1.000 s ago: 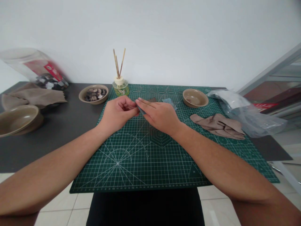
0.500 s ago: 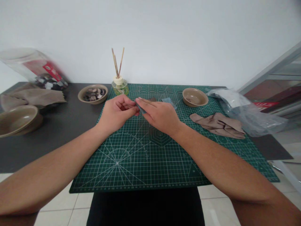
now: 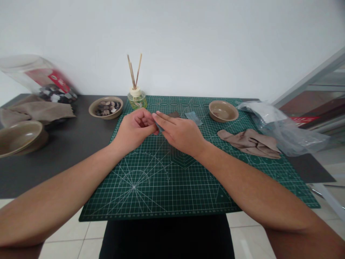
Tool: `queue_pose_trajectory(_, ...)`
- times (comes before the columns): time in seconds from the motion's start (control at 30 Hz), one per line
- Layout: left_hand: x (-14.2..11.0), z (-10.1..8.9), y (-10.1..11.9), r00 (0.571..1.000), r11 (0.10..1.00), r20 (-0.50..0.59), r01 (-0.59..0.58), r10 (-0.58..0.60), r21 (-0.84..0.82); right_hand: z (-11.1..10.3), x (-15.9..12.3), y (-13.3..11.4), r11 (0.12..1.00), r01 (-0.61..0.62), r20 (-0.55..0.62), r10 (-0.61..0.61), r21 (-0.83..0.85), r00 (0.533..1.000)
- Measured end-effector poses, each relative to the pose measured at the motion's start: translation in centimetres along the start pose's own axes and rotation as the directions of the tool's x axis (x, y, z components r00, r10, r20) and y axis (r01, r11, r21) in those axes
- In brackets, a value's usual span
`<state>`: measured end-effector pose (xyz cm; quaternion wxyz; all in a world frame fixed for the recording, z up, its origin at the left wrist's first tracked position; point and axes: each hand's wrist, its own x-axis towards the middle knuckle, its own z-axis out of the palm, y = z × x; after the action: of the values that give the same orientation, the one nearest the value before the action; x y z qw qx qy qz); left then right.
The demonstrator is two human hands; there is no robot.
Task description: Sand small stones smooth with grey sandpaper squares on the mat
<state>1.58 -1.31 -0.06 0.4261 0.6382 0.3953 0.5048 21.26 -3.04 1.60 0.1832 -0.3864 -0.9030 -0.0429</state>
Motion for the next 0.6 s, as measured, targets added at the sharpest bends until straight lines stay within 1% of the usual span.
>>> queue_pose_trajectory(0.13, -0.20, 0.01, 0.08, 0.999, 0.999, -0.004, -0.040, 0.040, 0.027, -0.04, 0.03, -0.05, 1.000, -0.012, 0.003, 0.012, 0.020, 1.000)
queue_pose_trajectory(0.37, -0.19, 0.04, -0.26, 0.998, 0.997, 0.001, -0.056, 0.056, -0.047, -0.19, 0.12, 0.41, 0.996, -0.045, -0.025, 0.047, 0.074, 0.999)
queue_pose_trajectory(0.53, -0.05, -0.11, -0.15, 0.997, 0.998, 0.053, -0.064, 0.064, 0.009, -0.05, 0.16, 0.18, 0.998, -0.029, 0.005, 0.029, 0.062, 1.000)
queue_pose_trajectory(0.6, -0.03, -0.18, -0.14, 0.996, 0.997, 0.056, -0.071, 0.068, 0.040, 0.01, 0.16, 0.08, 0.999, -0.020, 0.016, 0.020, 0.050, 1.000)
